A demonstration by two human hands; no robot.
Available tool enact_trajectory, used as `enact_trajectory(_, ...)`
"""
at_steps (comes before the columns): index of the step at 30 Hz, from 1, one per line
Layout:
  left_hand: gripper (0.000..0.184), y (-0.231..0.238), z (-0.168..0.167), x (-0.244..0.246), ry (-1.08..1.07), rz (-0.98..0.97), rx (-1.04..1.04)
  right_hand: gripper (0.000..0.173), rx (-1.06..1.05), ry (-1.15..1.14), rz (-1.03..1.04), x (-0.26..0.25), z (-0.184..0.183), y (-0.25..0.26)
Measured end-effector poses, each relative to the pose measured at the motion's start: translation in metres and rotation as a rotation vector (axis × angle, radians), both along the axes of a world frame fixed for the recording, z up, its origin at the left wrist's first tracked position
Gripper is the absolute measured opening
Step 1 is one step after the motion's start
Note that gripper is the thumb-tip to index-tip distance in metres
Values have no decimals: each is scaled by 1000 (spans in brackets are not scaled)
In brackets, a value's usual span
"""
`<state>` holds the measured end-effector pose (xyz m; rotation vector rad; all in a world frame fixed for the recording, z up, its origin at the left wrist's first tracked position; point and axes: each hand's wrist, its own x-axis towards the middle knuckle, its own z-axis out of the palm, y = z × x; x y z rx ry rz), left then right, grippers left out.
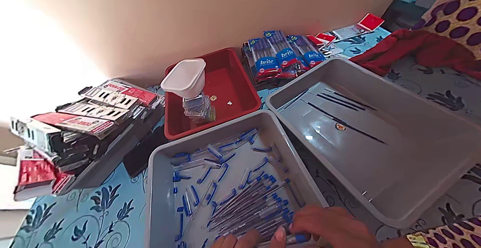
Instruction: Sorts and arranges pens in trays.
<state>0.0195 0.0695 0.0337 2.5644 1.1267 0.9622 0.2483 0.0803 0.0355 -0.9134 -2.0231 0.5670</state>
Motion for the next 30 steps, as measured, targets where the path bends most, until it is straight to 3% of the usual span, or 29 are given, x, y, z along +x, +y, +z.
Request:
enact_trajectory(3,25,-1,0,-2,17,-27,4,39,87,-84,-6,1,-2,1)
enact_trajectory(6,26,-7,3,0,19,-29,28,47,-20,57,23,-3,-1,-2)
enact_trajectory(10,28,-7,-2,-5,-11,-11,70,35,157,-141,2,0,2,-3)
enact_trajectory(15,30,-12,-8,-7,69,28,145,47,-35,-130,21,-5,-1,-5)
enact_trajectory(21,37,-4,-18,-21,-130,-103,14,31,358,-320,-29,-8,-3,0)
enact_trajectory(23,36,-4,-18,-19,-90,-64,79,37,296,-265,-32,-10,-3,1)
enact_trajectory(27,35,-4,-17,-18,41,0,179,44,-18,-131,-12,-16,-4,-3)
enact_trajectory(30,38,-3,-19,-20,24,0,131,41,82,-217,-33,-16,-9,-1)
